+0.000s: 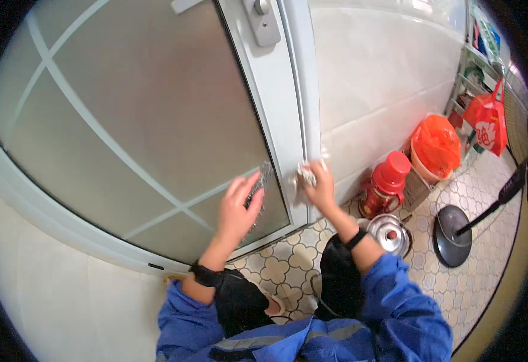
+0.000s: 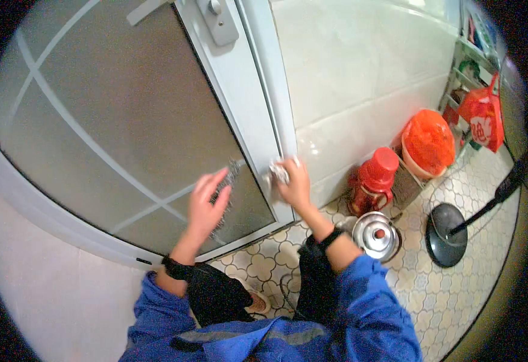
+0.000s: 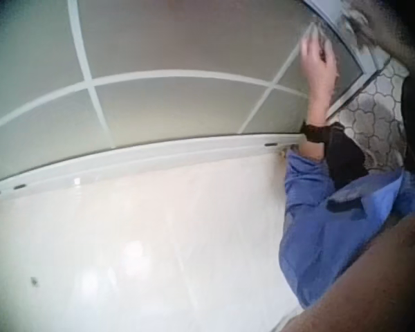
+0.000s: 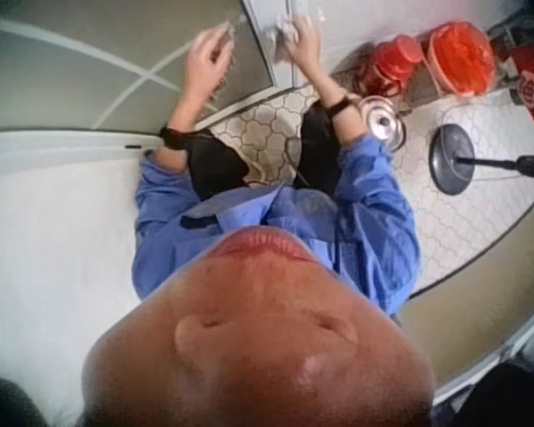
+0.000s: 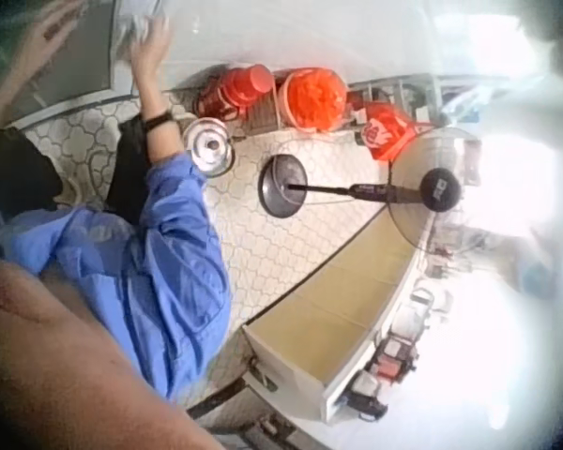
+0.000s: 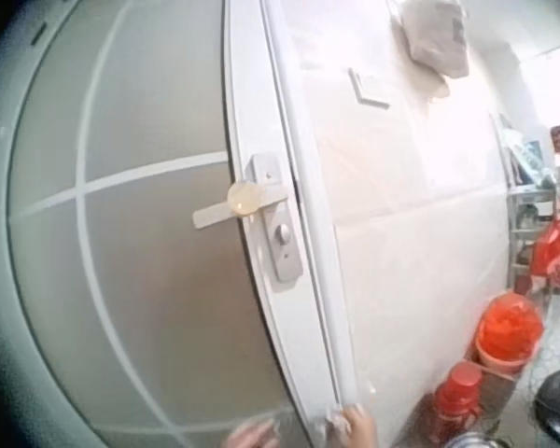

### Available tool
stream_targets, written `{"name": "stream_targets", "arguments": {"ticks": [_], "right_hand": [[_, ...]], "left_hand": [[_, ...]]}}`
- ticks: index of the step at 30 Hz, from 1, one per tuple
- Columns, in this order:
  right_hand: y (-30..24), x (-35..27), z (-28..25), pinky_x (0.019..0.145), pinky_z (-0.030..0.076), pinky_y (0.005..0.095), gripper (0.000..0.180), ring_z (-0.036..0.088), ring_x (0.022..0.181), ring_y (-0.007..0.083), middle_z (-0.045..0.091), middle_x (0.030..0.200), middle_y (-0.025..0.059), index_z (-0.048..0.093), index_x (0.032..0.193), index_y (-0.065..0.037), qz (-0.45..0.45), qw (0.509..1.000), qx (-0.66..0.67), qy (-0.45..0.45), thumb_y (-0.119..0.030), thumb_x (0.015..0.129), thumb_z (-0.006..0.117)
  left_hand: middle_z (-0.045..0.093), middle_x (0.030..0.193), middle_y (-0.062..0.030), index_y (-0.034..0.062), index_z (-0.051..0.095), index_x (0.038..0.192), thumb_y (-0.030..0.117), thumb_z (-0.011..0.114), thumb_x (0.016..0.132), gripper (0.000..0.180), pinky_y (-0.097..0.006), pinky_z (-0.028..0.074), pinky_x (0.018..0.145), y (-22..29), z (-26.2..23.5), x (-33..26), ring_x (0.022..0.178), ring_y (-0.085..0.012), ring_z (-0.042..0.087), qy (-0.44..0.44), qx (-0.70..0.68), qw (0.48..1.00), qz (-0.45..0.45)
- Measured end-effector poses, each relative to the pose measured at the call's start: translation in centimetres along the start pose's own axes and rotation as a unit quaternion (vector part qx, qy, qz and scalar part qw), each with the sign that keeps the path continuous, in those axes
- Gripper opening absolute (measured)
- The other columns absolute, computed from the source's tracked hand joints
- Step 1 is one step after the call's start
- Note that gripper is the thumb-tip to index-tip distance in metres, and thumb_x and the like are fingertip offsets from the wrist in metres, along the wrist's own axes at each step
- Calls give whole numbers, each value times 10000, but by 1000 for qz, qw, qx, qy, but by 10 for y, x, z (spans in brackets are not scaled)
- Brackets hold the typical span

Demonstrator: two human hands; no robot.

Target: Cleaning a door frame and handle with a rag and a small brush.

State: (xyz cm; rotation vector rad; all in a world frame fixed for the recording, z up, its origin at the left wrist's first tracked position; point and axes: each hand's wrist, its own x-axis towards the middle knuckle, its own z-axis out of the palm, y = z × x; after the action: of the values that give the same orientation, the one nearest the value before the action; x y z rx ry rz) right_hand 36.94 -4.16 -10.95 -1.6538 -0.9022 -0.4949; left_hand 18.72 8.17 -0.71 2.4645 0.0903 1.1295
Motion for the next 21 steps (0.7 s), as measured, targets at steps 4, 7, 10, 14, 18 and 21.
{"name": "stream_targets", "arguments": {"ticks": [4,7,10,14,18,21], "right_hand": [[5,-30,-4,765,433,416,228,540,895,355,598,883,119,622,910,-93,47,997,28,-62,-36,690,642],[-8,-34,-4,752,434,427,233,536,884,354,592,863,117,614,879,-90,19,998,33,-52,-7,661,624],[-32,-56,-2,771,460,406,291,545,907,344,589,877,103,632,914,-129,21,988,81,-129,-28,643,665],[-52,-77,-6,762,483,409,276,557,890,342,590,914,103,653,901,-153,1,963,142,-230,-62,642,682],[-36,-77,-2,767,483,413,250,560,898,345,581,909,120,656,898,-127,66,971,98,-208,-75,653,668],[-36,-75,1,770,474,418,282,557,896,353,590,877,123,648,902,-106,137,970,91,-177,-35,632,612]], "left_hand": [[555,909,-42,171,619,1177,116,644,830,353,-294,474,575,46,-34,77,718,-194,586,21,97,991,87],[546,906,-15,194,618,1182,90,643,810,387,-306,476,566,56,-31,122,708,-190,577,42,201,955,212],[538,905,-3,203,612,1188,74,647,781,428,-316,482,541,52,-22,148,698,-187,569,78,303,915,254],[559,940,-34,198,578,1235,79,635,799,456,-320,505,595,51,-19,165,783,-214,600,56,391,888,234],[541,963,-38,203,543,1275,65,618,791,509,-330,515,595,50,-11,168,790,-226,588,50,450,869,200],[517,946,-33,208,523,1303,59,605,773,556,-326,517,560,42,-8,159,753,-222,570,40,517,832,197]]}}
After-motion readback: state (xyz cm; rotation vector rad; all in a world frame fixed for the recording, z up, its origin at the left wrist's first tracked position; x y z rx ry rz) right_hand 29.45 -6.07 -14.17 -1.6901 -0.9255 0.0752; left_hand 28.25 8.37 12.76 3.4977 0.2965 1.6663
